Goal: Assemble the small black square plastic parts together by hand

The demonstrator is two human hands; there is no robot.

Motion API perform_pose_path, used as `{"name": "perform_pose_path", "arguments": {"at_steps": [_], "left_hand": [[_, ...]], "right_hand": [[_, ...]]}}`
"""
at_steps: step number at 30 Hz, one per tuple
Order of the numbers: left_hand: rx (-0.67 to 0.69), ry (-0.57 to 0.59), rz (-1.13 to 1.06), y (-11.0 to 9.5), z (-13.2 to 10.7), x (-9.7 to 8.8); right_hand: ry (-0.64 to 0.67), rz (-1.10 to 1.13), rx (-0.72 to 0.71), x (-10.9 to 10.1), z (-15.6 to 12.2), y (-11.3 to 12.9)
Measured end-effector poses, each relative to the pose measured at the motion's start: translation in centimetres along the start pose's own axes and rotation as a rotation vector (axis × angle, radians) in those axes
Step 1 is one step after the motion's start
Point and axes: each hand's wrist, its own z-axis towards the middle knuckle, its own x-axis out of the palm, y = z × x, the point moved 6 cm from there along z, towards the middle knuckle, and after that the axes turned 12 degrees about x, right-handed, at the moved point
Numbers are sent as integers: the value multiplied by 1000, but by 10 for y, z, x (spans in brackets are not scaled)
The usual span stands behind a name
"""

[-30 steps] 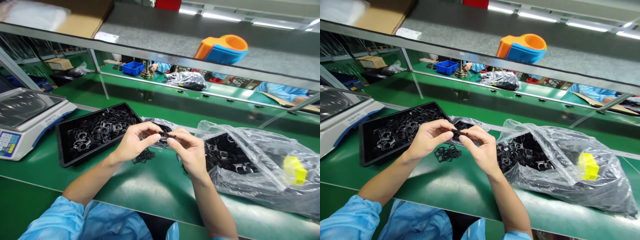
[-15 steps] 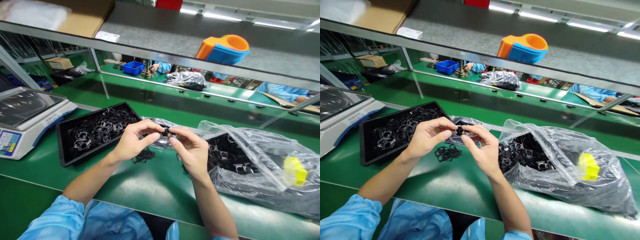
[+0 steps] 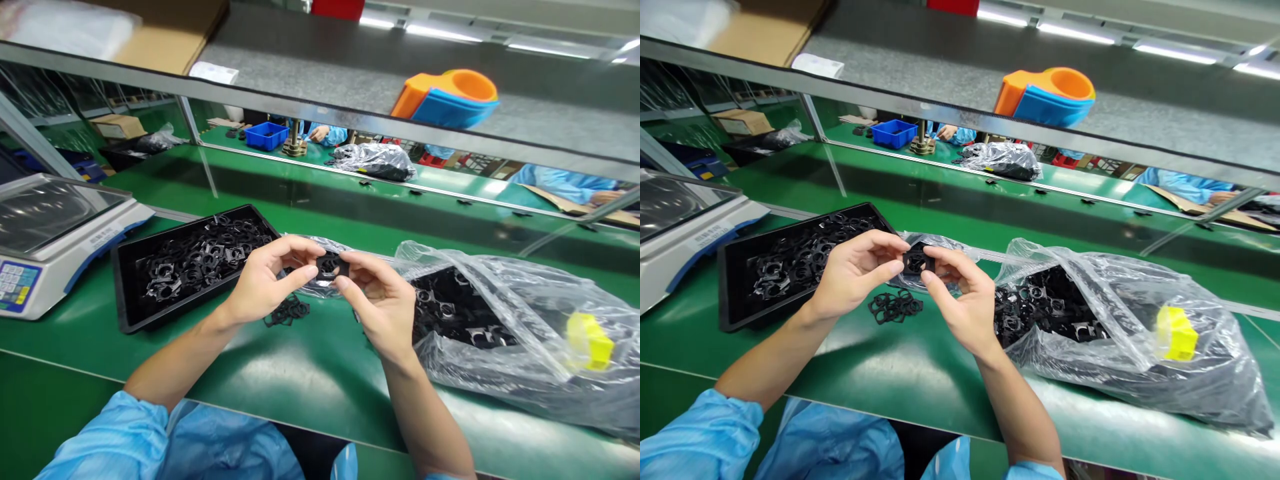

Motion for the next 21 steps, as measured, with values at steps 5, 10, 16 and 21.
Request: {"name": "perform_pose_path", "arguments": {"at_steps": [5, 10, 16, 21], "left_hand": [[3, 14, -14, -1, 0, 0], [8, 18, -11, -1, 1, 0], [-14, 7, 7, -1, 0, -1], [-13, 1, -9, 0, -1, 1]], "right_hand": [[8, -4, -17, 1, -1, 4], [16, -24, -8, 2, 0, 3], [42, -29, -11, 5, 1, 0], [43, -10, -20, 12, 0, -4]]}}
